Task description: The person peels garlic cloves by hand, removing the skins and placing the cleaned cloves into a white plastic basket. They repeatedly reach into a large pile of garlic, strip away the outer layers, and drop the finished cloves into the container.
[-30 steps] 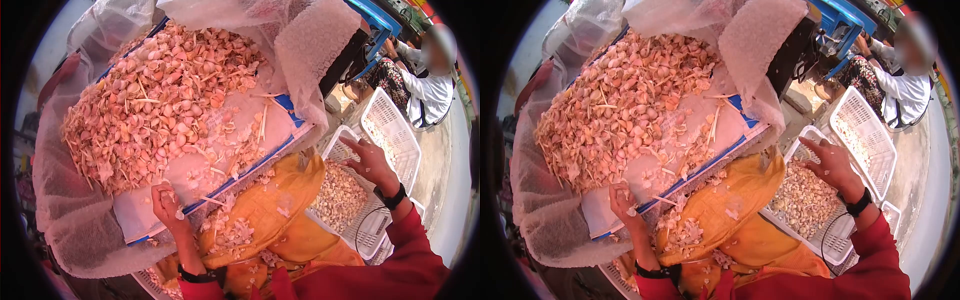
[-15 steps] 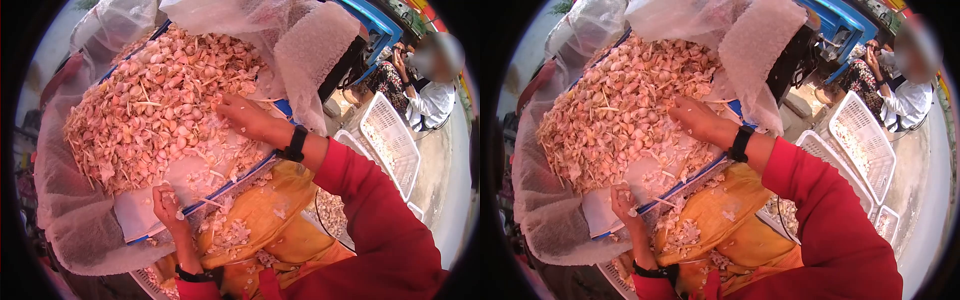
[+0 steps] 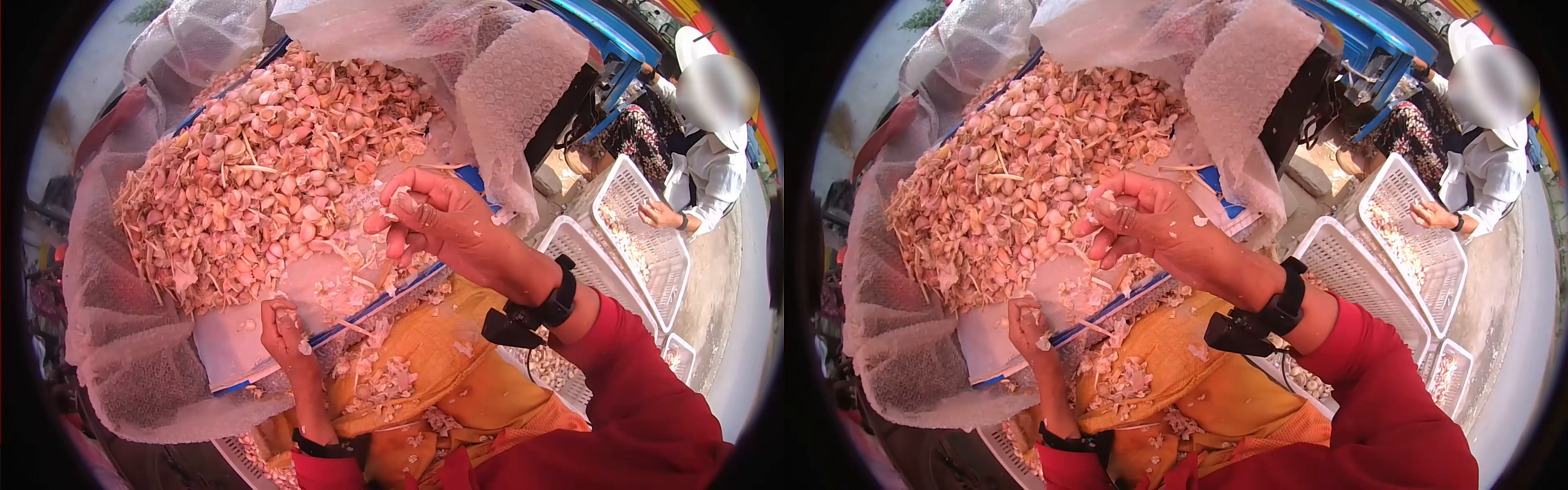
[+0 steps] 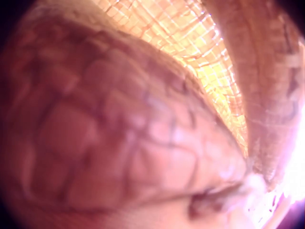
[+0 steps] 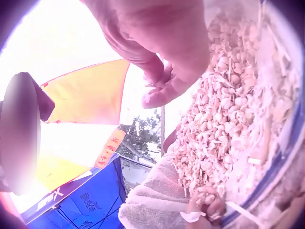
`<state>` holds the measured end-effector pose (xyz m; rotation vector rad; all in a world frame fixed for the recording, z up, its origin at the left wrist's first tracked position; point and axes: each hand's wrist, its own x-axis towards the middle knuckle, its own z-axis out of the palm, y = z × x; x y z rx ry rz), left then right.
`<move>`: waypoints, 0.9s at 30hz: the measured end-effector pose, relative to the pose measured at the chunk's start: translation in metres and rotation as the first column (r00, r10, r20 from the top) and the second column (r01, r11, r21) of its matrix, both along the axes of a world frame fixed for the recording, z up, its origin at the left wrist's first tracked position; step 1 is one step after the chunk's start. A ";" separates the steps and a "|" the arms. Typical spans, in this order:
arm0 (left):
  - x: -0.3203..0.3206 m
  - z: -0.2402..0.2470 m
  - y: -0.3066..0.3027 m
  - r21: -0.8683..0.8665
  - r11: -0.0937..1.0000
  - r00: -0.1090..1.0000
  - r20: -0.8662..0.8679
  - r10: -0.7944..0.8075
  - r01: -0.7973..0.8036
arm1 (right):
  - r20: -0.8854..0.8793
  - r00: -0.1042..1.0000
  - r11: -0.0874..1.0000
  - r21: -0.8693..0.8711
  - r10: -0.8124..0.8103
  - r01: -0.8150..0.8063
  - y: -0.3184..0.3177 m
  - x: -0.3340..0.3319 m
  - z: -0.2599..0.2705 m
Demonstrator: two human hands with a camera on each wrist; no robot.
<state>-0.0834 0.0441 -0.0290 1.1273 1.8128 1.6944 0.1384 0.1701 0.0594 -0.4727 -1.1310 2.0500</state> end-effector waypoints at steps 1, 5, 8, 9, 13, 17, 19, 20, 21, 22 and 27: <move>0.001 -0.001 0.001 0.010 1.000 1.000 0.000 -0.006 0.006 | -0.014 0.999 0.998 0.043 0.046 -0.045 -0.007 0.002 0.009; -0.001 0.003 -0.002 -0.018 0.999 1.000 0.013 -0.028 0.028 | -0.062 0.991 0.984 0.143 0.120 -0.110 -0.036 0.009 0.041; -0.003 -0.002 0.002 0.008 0.999 0.998 0.054 -0.035 0.035 | -0.224 0.960 0.862 0.506 0.165 -0.030 -0.062 0.012 0.059; -0.004 0.001 0.001 -0.007 1.000 0.999 0.039 -0.022 0.022 | -0.302 0.935 0.808 0.588 0.186 0.030 -0.070 0.010 0.062; -0.002 -0.001 0.002 -0.025 1.000 1.000 0.013 0.000 0.001 | -0.619 0.771 0.762 0.569 0.149 0.309 -0.099 -0.003 0.072; 0.000 -0.001 0.001 -0.030 0.999 1.000 -0.007 0.016 -0.016 | -0.665 0.745 0.801 0.471 0.047 0.371 -0.098 -0.009 0.073; -0.001 -0.002 0.001 -0.034 0.999 1.000 -0.013 0.023 -0.023 | -0.600 0.800 0.841 0.433 0.000 0.324 -0.094 -0.006 0.072; -0.001 -0.004 0.001 -0.037 0.999 1.000 -0.007 0.024 -0.024 | -0.554 0.832 0.876 0.392 -0.018 0.280 -0.091 -0.004 0.071; -0.002 -0.004 0.002 -0.037 0.999 1.000 -0.003 0.027 -0.027 | -0.485 0.874 0.931 0.309 -0.022 0.195 -0.082 0.001 0.067; -0.004 -0.002 0.002 -0.049 0.999 1.000 -0.014 0.018 -0.019 | -0.414 0.910 0.971 0.214 -0.011 0.109 -0.069 0.004 0.062; 0.000 0.000 0.002 -0.058 0.998 0.999 -0.026 0.035 -0.036 | -0.148 0.989 0.999 -0.054 -0.003 -0.005 0.059 -0.018 -0.041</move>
